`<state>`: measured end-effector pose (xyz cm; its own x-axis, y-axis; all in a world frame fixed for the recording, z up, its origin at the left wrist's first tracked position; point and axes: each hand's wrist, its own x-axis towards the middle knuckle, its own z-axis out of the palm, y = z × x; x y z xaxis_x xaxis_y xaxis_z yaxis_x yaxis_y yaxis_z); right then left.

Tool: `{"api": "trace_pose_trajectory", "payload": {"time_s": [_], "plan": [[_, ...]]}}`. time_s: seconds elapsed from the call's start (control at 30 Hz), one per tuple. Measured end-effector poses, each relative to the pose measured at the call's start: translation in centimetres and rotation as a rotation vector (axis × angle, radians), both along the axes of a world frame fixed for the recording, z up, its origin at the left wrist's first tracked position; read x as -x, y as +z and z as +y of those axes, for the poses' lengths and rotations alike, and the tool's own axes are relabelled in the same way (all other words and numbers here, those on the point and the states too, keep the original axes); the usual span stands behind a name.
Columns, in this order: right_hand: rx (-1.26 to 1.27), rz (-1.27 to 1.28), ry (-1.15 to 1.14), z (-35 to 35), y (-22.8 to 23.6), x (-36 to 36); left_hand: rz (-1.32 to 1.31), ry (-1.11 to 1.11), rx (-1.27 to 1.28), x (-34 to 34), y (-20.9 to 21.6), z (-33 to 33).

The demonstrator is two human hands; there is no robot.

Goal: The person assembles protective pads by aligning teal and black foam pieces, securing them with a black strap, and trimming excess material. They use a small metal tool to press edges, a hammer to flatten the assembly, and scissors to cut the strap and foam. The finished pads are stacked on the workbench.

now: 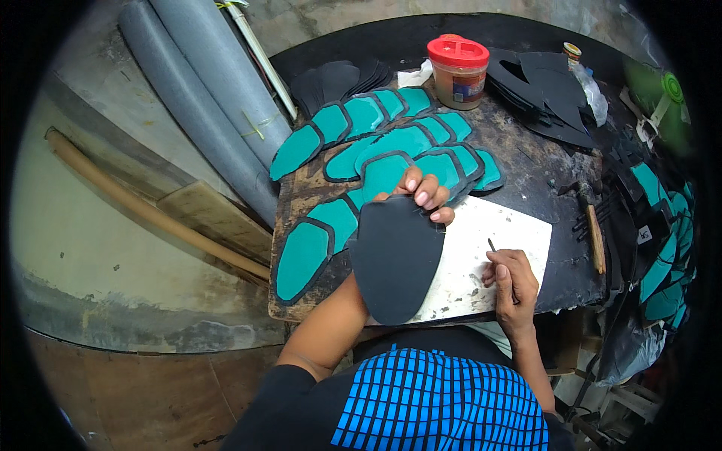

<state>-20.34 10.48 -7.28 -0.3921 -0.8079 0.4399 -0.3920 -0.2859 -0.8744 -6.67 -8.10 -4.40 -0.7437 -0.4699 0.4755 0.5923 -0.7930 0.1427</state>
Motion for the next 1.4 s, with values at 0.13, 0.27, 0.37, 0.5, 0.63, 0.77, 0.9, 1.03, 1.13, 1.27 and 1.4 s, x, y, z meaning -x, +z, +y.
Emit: {"api": "trace_pose_trajectory", "payload": {"time_s": [0.13, 0.27, 0.37, 0.5, 0.63, 0.77, 0.9, 1.03, 1.13, 1.27, 1.4], "plan": [[0.000, -0.014, -0.048, -0.1, 0.0, -0.3, -0.071, 0.026, -0.051, -0.8, 0.6, 0.2], [0.010, 0.051, -0.142, -0.2, -0.3, -0.6, -0.124, 0.008, -0.102, -0.7, 1.1, 0.5], [0.016, 0.080, -0.164, -0.3, -0.4, -0.7, -0.137, -0.022, -0.112, -0.4, 1.2, 0.8], [0.008, 0.065, -0.167, -0.3, -0.5, -0.6, -0.154, -0.032, -0.107, -0.2, 1.1, 0.9], [0.022, 0.031, -0.170, -0.3, -0.5, -0.8, -0.165, -0.054, -0.139, -0.3, 0.8, 0.8], [0.007, 0.058, -0.173, -0.1, -0.3, -0.9, -0.214, -0.072, -0.173, -0.4, 0.5, 0.7], [-0.041, 0.035, -0.157, -0.1, 0.1, -0.8, -0.178, -0.084, -0.143, -0.5, 0.3, 0.3], [-0.050, 0.052, -0.159, -0.3, 0.1, -0.7, -0.140, -0.101, -0.100, -0.5, 0.0, -0.2], [-0.050, 0.066, -0.164, -0.3, 0.0, -0.7, -0.128, -0.112, -0.107, -0.4, -0.3, -0.1], [-0.053, 0.022, -0.163, -0.1, -0.2, -0.7, -0.137, -0.124, -0.090, -0.2, -0.4, 0.0], [-0.027, 0.053, -0.161, -0.2, -0.2, -0.6, -0.165, -0.119, -0.110, -0.4, 0.0, 0.2]]}}
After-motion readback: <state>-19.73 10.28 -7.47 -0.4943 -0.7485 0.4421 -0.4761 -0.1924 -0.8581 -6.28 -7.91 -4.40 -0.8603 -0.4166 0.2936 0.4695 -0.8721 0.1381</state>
